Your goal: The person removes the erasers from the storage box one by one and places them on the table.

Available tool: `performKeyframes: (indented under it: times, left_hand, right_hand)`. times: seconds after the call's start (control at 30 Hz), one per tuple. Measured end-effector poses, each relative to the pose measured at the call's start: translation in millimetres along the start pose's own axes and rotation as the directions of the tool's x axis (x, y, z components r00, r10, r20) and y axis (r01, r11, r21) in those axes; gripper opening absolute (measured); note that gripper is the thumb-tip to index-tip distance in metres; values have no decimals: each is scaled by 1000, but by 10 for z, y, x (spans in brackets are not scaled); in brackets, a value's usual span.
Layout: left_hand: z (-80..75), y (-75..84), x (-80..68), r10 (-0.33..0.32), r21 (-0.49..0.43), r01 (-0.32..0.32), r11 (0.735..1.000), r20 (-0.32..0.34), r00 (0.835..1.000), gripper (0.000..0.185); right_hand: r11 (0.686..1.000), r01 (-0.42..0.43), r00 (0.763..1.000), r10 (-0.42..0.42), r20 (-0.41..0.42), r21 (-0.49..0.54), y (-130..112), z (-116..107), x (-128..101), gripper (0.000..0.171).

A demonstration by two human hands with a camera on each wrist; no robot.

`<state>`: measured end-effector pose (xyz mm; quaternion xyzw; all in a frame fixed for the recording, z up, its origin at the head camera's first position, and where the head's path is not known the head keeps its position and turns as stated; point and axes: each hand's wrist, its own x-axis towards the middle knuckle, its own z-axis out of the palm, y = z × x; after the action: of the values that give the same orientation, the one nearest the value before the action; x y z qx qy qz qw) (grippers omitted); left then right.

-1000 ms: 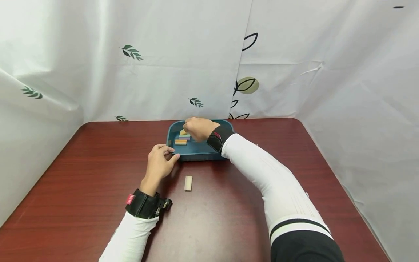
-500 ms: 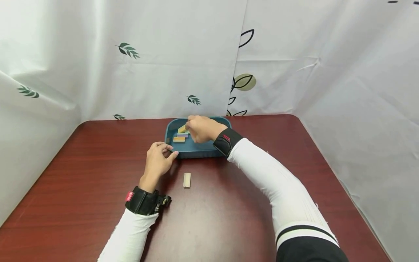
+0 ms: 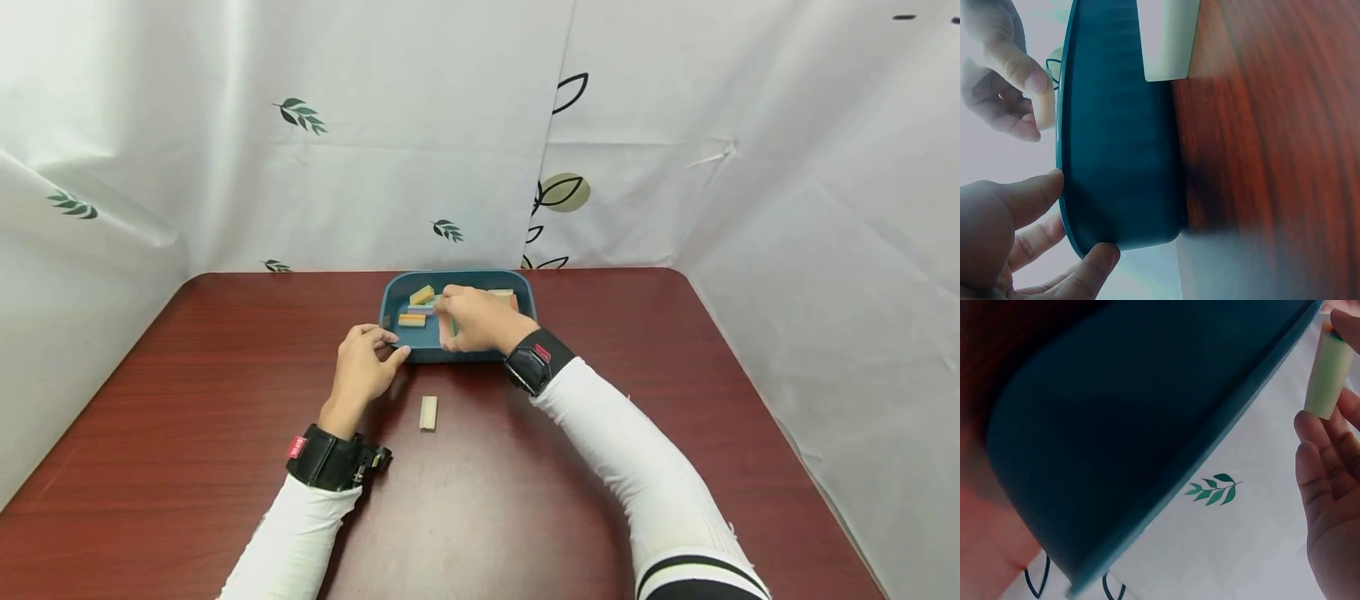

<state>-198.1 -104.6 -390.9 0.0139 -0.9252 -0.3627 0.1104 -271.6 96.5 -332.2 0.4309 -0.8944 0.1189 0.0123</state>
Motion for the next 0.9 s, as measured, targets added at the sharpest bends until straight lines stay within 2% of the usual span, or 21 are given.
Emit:
performKeyframes:
  times: [0.3,0.67,0.9]
  left_hand:
    - [36,-16,5,3,4,-3,1000,7,1000,27]
    - [14,-3,14,20,0,-20,1000,-8,1000,26]
    - [7,-8,9,10,-3,-10,1000,-3,1000,26]
  right_hand:
    - [998,-33,998,36,-59,57,-83,90,-220,48]
    - [981,-114,993,117,-12,157,-231,168,-402,49]
    - [978,-85,996,87,-4,190,-286,271,-439,49]
